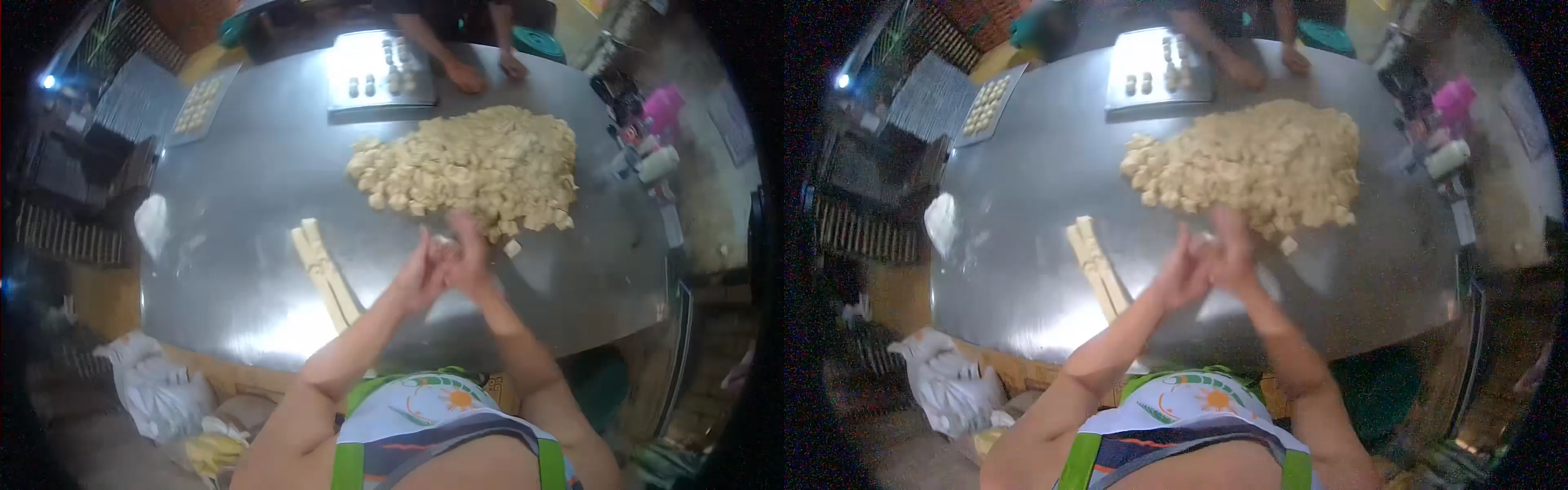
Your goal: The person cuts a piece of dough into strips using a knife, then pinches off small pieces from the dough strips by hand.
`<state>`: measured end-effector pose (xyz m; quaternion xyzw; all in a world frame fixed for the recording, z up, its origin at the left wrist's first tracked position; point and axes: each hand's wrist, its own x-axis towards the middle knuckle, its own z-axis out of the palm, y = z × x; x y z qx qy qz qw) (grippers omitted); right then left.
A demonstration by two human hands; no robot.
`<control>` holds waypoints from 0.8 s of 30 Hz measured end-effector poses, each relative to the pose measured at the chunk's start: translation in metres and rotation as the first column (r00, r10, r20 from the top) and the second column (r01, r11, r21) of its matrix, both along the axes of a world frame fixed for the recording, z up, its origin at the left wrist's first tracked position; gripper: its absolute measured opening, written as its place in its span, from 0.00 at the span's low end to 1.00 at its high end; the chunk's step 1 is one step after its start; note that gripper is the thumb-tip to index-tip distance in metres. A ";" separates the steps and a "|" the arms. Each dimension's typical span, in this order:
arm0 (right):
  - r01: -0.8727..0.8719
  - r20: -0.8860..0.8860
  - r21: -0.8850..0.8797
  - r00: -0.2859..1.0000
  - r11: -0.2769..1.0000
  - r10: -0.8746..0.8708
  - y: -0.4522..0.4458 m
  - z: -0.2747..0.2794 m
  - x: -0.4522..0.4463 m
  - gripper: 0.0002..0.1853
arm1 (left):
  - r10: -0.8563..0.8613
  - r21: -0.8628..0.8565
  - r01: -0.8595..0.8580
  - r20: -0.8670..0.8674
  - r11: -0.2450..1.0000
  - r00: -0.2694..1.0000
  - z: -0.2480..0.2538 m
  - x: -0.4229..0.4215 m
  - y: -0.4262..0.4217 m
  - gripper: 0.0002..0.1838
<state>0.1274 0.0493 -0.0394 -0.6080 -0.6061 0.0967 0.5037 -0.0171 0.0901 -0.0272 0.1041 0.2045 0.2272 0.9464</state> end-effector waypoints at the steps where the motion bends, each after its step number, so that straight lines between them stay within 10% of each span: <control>1: -0.085 -0.035 -0.045 0.996 0.995 0.083 -0.008 -0.017 -0.035 0.24 | 0.019 -0.021 -0.020 -0.036 1.000 0.999 0.018 -0.016 -0.024 0.35; 3: -0.257 -0.453 -0.556 0.891 0.790 -0.029 -0.015 -0.021 -0.071 0.17 | -0.258 -0.044 0.254 -0.132 0.966 0.957 -0.016 -0.081 -0.028 0.33; 6: -0.179 -0.179 -0.676 0.981 0.715 0.077 0.028 -0.031 -0.110 0.17 | -0.265 0.097 0.326 -0.393 0.941 0.881 -0.005 -0.169 -0.025 0.29; 8: -0.207 -0.114 -0.608 0.978 0.767 0.174 0.076 -0.022 -0.144 0.19 | -0.022 0.508 0.473 -0.665 0.720 0.746 -0.014 -0.208 -0.018 0.28; 12: -0.256 -0.116 -0.491 0.967 0.833 0.229 0.170 -0.019 -0.211 0.19 | 0.228 0.534 0.268 -0.688 0.802 0.689 0.005 -0.238 0.023 0.31; 14: -0.251 0.014 -0.602 0.946 0.758 0.324 0.191 -0.025 -0.229 0.19 | 0.635 0.826 0.311 -0.561 0.469 0.531 -0.004 -0.239 0.041 0.33; 20: -0.367 0.172 -0.482 0.851 0.796 0.496 0.150 -0.026 -0.190 0.19 | 0.625 0.710 0.615 -0.661 0.342 0.416 -0.034 -0.235 0.080 0.41; 24: -0.304 -0.179 -0.496 0.952 0.813 0.246 0.023 0.058 -0.087 0.18 | 0.839 0.667 0.742 -0.438 0.062 0.323 -0.046 -0.229 0.051 0.39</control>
